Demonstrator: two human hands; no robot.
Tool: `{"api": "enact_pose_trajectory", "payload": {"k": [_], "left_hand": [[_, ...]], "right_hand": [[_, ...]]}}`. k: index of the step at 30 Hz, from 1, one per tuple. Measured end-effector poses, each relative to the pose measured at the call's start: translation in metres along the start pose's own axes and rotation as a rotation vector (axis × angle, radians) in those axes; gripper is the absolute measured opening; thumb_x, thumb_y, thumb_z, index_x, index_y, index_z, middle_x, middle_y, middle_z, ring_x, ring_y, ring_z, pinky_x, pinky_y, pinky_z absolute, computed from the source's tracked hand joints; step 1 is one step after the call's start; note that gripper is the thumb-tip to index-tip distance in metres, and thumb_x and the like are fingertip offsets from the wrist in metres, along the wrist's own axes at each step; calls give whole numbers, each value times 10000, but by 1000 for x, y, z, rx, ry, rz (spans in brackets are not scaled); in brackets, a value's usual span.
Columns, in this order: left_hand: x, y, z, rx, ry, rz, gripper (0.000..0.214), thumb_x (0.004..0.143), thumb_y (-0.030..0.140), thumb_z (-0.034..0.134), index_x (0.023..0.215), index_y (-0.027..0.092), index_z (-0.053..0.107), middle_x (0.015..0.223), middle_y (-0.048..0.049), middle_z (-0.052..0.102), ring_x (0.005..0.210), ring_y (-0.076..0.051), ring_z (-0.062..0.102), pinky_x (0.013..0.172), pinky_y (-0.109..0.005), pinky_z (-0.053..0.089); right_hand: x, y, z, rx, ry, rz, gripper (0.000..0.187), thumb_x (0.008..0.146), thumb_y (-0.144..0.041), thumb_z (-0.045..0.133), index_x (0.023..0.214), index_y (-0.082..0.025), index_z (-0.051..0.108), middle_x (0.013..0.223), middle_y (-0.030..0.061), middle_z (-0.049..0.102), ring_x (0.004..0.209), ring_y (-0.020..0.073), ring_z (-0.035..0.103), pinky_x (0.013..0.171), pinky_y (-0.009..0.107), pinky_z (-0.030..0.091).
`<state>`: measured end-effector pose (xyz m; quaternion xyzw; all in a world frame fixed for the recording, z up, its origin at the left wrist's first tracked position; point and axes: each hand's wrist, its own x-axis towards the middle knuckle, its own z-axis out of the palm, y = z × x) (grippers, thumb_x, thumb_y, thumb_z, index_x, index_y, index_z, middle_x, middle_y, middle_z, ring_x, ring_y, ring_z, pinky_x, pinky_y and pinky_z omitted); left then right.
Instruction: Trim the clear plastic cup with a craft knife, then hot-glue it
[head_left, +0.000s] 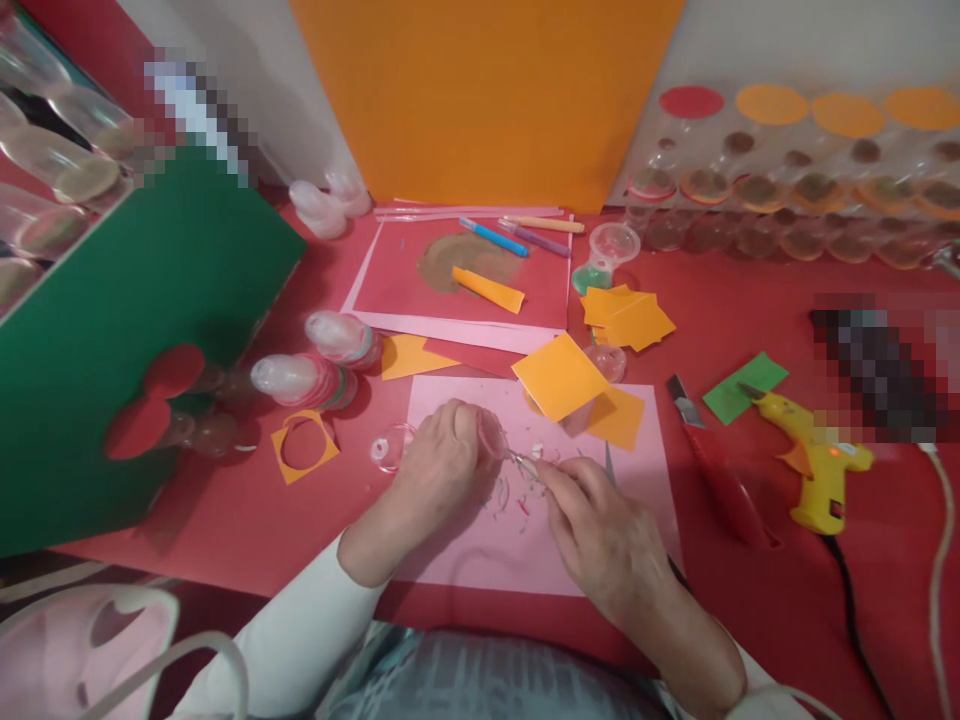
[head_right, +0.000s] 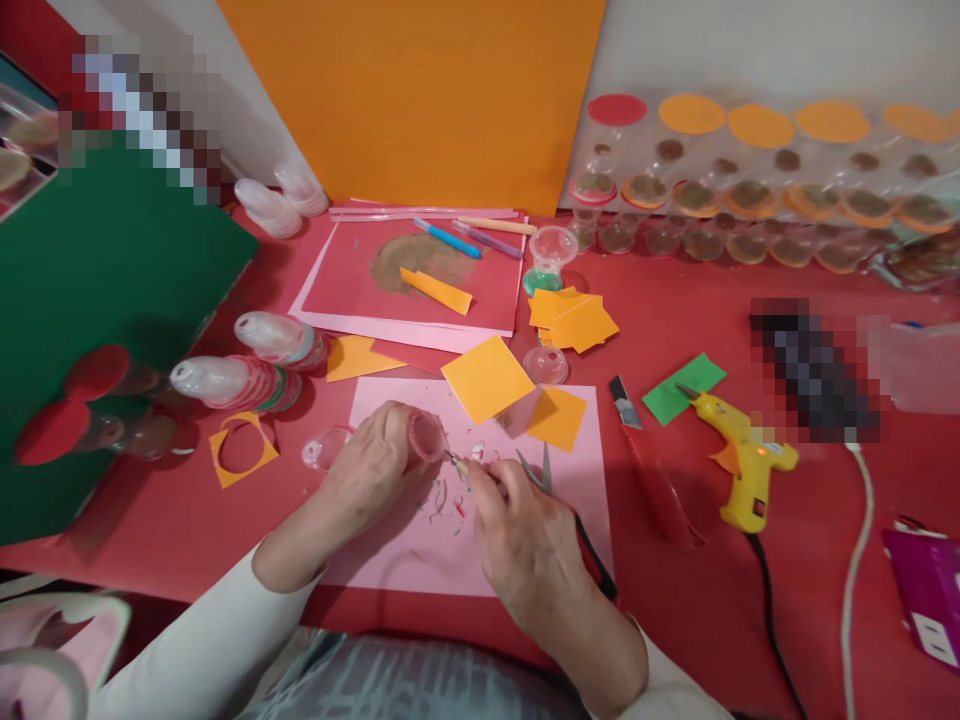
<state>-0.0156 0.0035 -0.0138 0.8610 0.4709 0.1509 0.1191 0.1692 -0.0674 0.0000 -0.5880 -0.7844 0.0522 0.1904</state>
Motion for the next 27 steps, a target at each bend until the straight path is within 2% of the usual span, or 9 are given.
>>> {"api": "enact_pose_trajectory", "payload": {"k": [7,11,15,27], "left_hand": [[1,1,2,11,10,-10,138,795,154,530,912,185,463,833,-56,558,748,-229,576,655,-367,508],[2,1,1,42,4,-9,100,808,176,530,896,181,484,820,-62,552,744,-232,569,658,-376,518],[3,2,1,68,14,1,79,806,178,527,880,176,502,797,-63,539,719,-234,559,637,-374,519],[2,3,3,33,25,-20,106,793,177,530,889,182,488,811,-53,539,727,-225,558,656,-375,513]], "right_hand": [[0,-4,4,-55,13,13,345,893,-92,416,1108,-203,661,768,26,662,578,109,632,434,222,403],[-2,-6,5,-84,39,-30,320,900,-83,434,1123,-164,648,767,36,656,576,109,620,445,224,411],[-2,-11,6,-161,39,-40,366,878,-26,400,1133,-142,635,755,44,648,564,117,599,458,239,415],[-1,-13,5,-196,23,-30,378,860,-18,407,1136,-154,626,702,30,603,531,119,567,439,254,364]]}}
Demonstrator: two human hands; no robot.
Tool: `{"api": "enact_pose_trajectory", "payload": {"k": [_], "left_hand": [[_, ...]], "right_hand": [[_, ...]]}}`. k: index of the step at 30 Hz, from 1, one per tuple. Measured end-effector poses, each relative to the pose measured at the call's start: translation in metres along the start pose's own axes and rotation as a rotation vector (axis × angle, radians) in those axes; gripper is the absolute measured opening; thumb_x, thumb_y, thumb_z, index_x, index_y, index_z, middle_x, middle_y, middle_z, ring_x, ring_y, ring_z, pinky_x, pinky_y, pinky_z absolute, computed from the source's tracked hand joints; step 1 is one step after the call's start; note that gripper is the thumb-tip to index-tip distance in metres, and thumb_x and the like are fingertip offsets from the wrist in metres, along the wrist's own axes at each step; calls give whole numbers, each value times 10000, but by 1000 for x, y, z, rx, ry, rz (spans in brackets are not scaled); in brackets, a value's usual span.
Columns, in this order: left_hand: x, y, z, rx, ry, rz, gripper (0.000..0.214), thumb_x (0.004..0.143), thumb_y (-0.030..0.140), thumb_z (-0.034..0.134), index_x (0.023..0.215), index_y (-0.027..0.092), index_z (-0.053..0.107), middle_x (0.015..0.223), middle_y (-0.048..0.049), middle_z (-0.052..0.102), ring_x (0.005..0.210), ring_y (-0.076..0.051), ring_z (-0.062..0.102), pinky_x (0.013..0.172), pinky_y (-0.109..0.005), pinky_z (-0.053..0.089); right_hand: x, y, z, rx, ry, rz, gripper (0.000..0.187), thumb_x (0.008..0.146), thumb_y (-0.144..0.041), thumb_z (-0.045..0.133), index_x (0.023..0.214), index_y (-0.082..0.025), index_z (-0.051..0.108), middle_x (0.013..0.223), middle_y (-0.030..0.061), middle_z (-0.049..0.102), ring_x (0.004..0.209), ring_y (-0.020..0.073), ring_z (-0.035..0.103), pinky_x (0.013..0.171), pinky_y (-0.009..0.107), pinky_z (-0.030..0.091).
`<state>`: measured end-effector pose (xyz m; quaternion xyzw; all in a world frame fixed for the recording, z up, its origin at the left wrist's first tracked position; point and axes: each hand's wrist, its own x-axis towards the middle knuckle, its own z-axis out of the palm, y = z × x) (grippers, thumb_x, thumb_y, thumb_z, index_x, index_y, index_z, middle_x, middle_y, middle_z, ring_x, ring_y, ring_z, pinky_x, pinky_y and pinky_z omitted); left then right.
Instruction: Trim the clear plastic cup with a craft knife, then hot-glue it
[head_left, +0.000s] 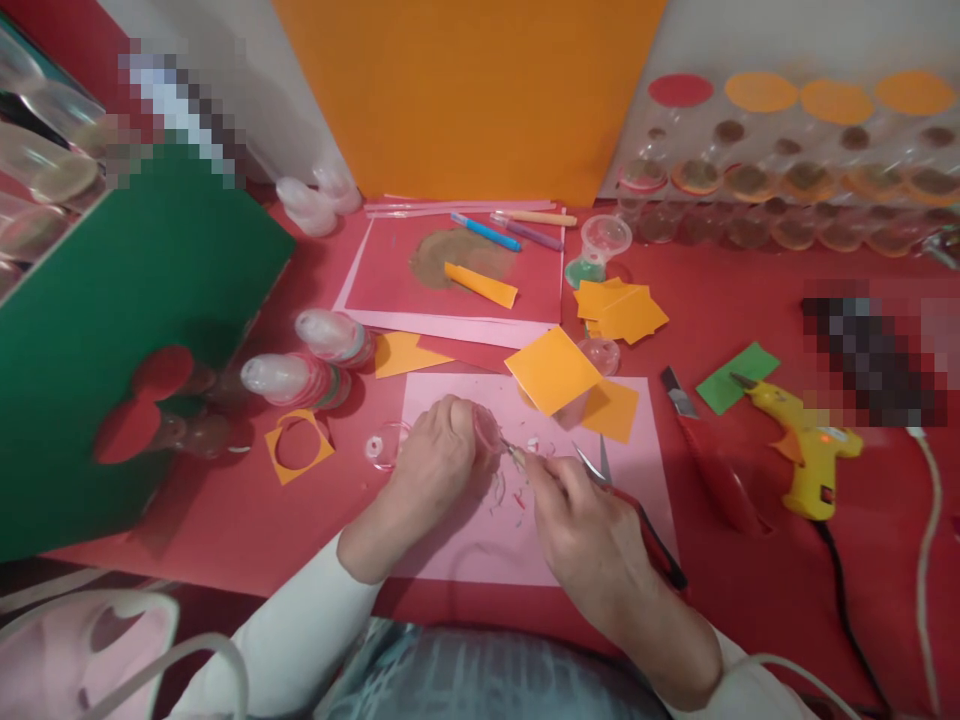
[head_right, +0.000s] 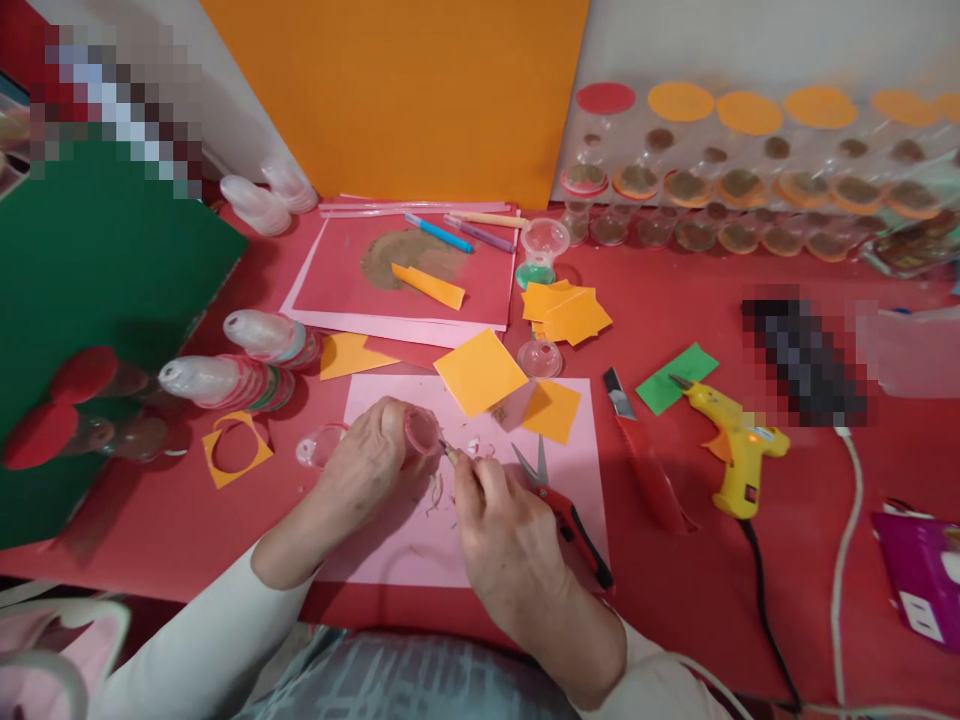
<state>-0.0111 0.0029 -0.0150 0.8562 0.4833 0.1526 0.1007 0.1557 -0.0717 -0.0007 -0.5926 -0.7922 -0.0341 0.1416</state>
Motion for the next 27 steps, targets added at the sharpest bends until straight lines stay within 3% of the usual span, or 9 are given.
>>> {"api": "enact_pose_trajectory", "payload": {"k": [27], "left_hand": [[1,0,0,30,-21,18,93,825,224,529,897,165,518,807,-61,547,721,-224,559,637,-369,502]], "right_hand": [[5,-1,2,-36,57,8,299,888,-53,446,1071,-151,661,698,17,607,535,118,550,469,252,342]]}}
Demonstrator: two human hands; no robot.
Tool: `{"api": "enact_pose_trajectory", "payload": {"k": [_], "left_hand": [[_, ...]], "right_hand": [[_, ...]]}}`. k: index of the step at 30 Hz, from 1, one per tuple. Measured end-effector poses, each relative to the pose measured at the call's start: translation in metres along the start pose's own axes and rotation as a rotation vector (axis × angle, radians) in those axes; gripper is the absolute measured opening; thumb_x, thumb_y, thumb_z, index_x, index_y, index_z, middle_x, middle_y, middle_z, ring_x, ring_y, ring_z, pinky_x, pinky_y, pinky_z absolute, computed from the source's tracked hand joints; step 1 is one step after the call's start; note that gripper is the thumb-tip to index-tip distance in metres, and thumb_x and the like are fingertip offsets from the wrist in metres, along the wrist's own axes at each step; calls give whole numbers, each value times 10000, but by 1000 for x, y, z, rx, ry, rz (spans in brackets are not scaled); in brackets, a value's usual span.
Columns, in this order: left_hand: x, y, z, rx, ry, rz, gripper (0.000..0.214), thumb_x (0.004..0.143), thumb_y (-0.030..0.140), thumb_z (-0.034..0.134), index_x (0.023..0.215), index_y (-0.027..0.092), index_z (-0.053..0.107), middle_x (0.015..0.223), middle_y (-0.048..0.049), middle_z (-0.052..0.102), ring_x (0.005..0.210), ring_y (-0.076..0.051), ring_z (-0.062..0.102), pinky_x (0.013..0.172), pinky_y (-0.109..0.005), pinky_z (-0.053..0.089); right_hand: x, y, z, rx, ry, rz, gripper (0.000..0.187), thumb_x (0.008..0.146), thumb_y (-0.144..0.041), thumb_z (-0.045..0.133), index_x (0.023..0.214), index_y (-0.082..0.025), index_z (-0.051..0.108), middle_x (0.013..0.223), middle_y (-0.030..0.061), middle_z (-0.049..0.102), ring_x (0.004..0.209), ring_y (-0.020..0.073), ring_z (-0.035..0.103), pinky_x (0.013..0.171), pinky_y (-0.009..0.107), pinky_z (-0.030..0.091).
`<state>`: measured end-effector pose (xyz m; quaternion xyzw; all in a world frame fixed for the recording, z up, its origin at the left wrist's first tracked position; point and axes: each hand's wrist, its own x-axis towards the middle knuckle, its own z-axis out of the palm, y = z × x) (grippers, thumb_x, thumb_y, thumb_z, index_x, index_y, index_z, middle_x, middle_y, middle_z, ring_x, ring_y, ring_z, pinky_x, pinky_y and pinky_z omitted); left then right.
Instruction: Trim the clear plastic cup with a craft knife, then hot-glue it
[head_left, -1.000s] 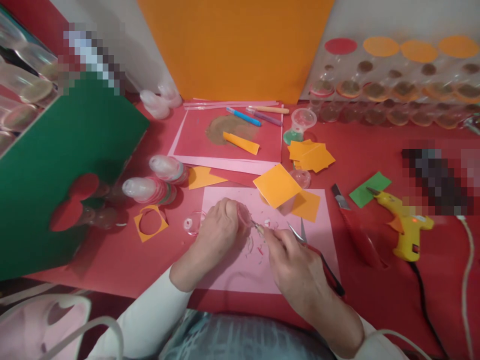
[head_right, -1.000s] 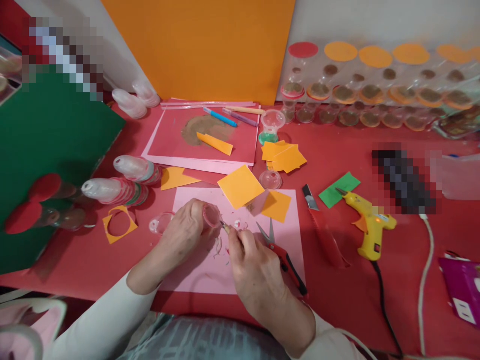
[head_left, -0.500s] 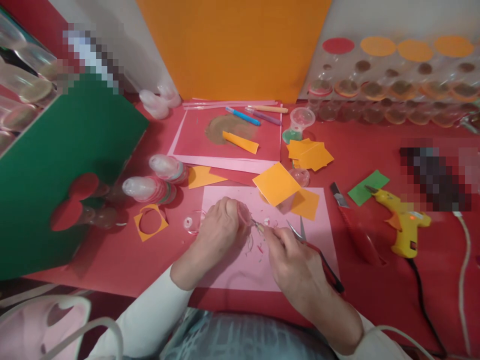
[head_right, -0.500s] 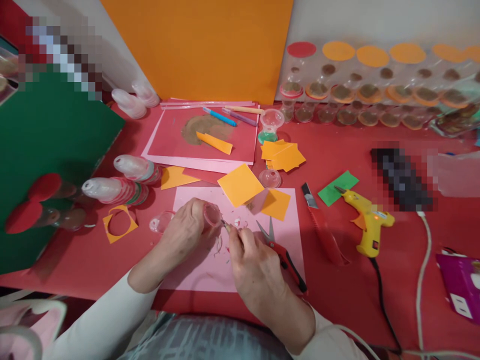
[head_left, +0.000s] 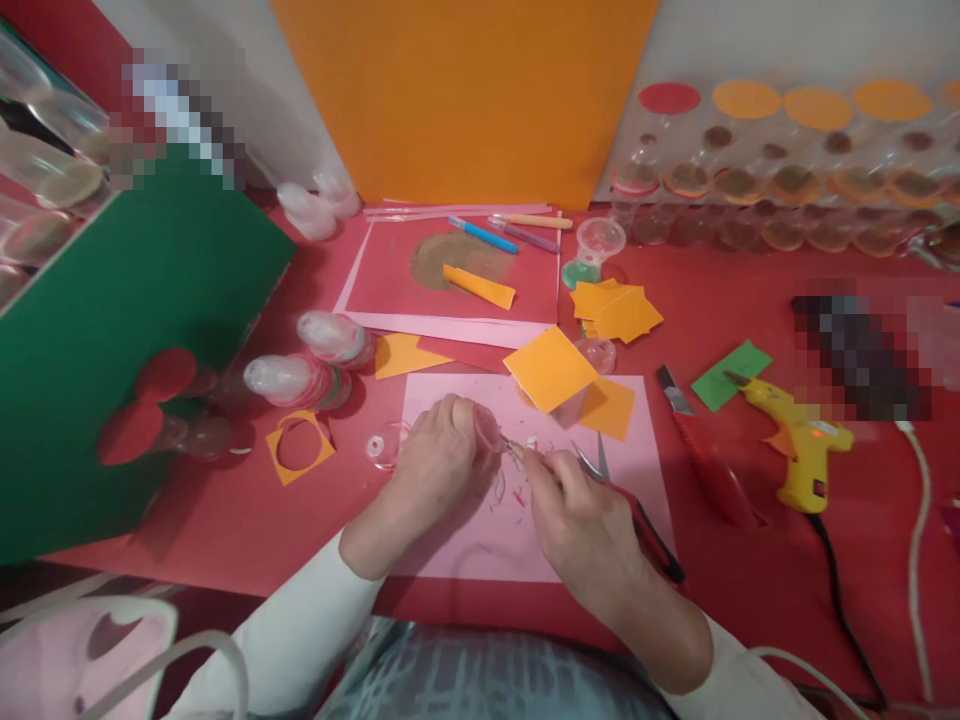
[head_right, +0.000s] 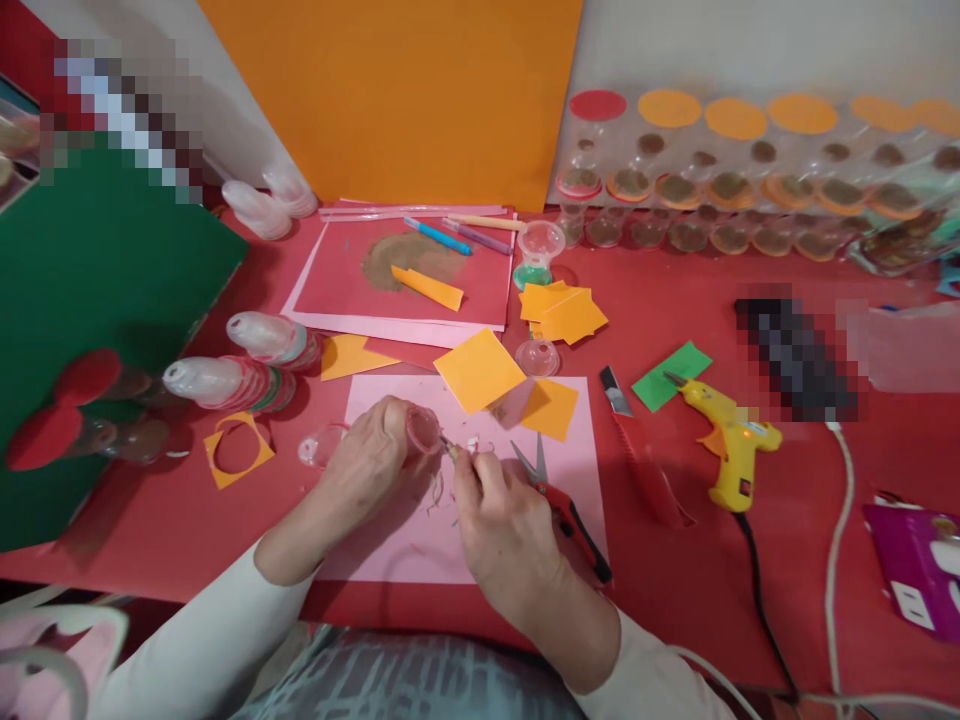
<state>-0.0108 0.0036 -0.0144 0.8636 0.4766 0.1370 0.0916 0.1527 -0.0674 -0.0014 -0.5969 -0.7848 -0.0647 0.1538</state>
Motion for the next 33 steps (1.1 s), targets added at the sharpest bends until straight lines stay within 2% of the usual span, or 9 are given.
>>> {"api": "enact_pose_trajectory", "payload": {"k": [9,21,27,33], "left_hand": [[0,-2,2,4,5,-1,82,819,216,529,878,159,530,791,-65,556,702,-222,564,627,-368,503],[-2,-2,3,-20,32,1,132,798,192,562,874,184,453,805,-40,554,762,-215,594,670,-346,505],[1,-1,0,6,-8,1,116,790,205,570,866,182,486,792,-50,557,745,-230,588,651,-357,506],[2,-1,0,53,8,11,96,788,206,585,847,174,517,773,-53,550,722,-232,585,632,-356,509]], "right_hand": [[-1,-1,6,-62,27,-37,244,903,-73,473,1063,-131,647,724,26,606,566,118,549,492,260,349],[0,3,3,-2,89,-44,277,945,-72,421,1012,-139,681,656,7,600,526,99,551,482,230,352],[2,2,5,-23,96,-52,249,944,-88,457,1018,-137,690,655,7,592,522,102,536,485,238,339],[2,4,8,-35,93,-67,230,935,-100,474,1033,-129,679,668,12,585,527,108,524,477,243,337]]}}
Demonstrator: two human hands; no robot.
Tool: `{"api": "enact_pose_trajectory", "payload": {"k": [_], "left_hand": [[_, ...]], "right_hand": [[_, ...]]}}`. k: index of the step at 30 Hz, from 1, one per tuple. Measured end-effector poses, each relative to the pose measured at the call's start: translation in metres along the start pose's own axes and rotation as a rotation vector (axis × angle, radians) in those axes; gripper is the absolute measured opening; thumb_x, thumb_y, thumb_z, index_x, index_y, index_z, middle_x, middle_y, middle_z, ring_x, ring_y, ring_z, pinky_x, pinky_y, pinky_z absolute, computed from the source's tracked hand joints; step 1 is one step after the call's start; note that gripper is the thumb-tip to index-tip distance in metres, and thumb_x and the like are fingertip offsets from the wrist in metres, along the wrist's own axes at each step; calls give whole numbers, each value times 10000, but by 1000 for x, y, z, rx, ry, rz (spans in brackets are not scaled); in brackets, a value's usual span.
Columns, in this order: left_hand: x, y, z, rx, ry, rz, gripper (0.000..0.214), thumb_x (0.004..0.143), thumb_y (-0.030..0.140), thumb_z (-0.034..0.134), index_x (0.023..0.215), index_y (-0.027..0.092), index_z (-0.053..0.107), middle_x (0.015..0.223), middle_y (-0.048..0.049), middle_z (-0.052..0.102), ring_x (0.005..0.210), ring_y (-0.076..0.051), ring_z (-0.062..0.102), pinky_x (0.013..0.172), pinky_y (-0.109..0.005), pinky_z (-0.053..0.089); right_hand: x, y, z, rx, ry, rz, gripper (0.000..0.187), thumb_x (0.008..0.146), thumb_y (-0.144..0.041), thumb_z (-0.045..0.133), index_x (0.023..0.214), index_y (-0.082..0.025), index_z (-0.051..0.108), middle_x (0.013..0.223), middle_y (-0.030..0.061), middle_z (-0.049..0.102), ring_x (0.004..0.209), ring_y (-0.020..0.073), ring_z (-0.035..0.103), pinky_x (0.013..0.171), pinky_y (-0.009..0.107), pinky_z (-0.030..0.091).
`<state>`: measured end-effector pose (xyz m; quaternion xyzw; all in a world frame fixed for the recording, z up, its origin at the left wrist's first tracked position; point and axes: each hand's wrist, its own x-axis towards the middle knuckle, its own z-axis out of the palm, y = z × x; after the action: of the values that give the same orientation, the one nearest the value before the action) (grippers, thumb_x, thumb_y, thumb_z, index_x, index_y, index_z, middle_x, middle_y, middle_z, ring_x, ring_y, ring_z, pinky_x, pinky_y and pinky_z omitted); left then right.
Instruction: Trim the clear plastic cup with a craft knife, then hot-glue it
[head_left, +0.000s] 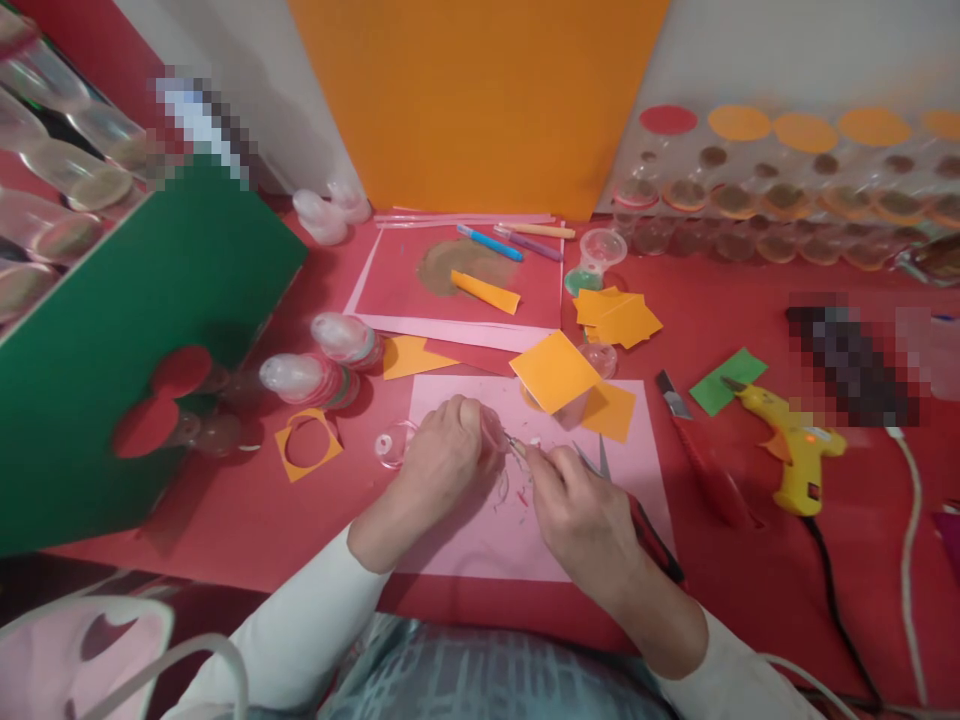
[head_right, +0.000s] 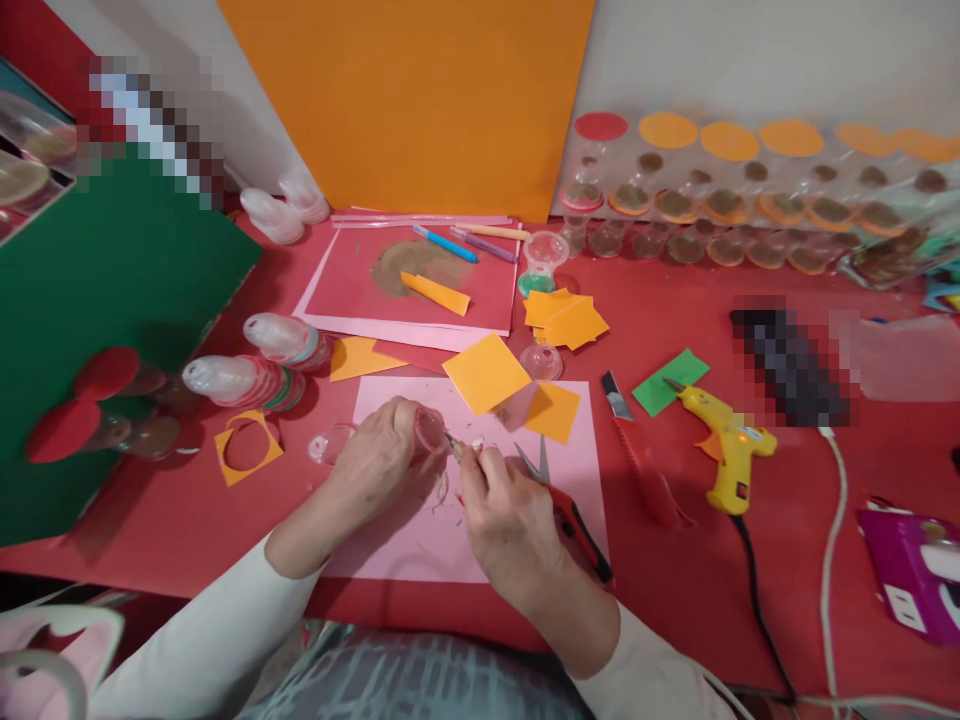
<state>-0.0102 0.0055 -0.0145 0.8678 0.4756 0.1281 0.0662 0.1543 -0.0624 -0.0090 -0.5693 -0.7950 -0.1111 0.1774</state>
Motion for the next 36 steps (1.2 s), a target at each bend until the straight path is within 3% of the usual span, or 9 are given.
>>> {"api": "enact_pose_trajectory", "payload": {"k": [9,16,25,36], "left_hand": [[-2,0,2,-38,-16,-46,104,798,206,567,876,161,514,811,-61,561,746,-225,581,682,-360,518],[-1,-2,1,-12,-24,-23,93,819,230,549,879,178,501,799,-59,547,734,-239,577,653,-370,511],[-1,-1,1,23,-41,-6,96,814,238,562,873,181,512,798,-56,536,745,-237,573,670,-367,511],[-3,-1,-7,-118,6,-45,178,791,194,626,896,199,482,860,-40,537,761,-209,580,639,-323,504]], "right_hand": [[3,4,-7,137,-4,66,290,979,-160,395,1003,-141,683,663,12,575,553,95,552,446,208,343],[2,3,-7,128,-11,51,261,951,-130,431,1023,-137,681,692,19,593,602,110,586,469,223,380],[3,3,-2,106,3,30,250,925,-124,455,1021,-128,686,667,11,567,555,112,540,458,230,343],[1,7,-2,212,-58,127,275,925,-149,438,1011,-184,697,714,24,593,632,126,580,456,211,348]]}}
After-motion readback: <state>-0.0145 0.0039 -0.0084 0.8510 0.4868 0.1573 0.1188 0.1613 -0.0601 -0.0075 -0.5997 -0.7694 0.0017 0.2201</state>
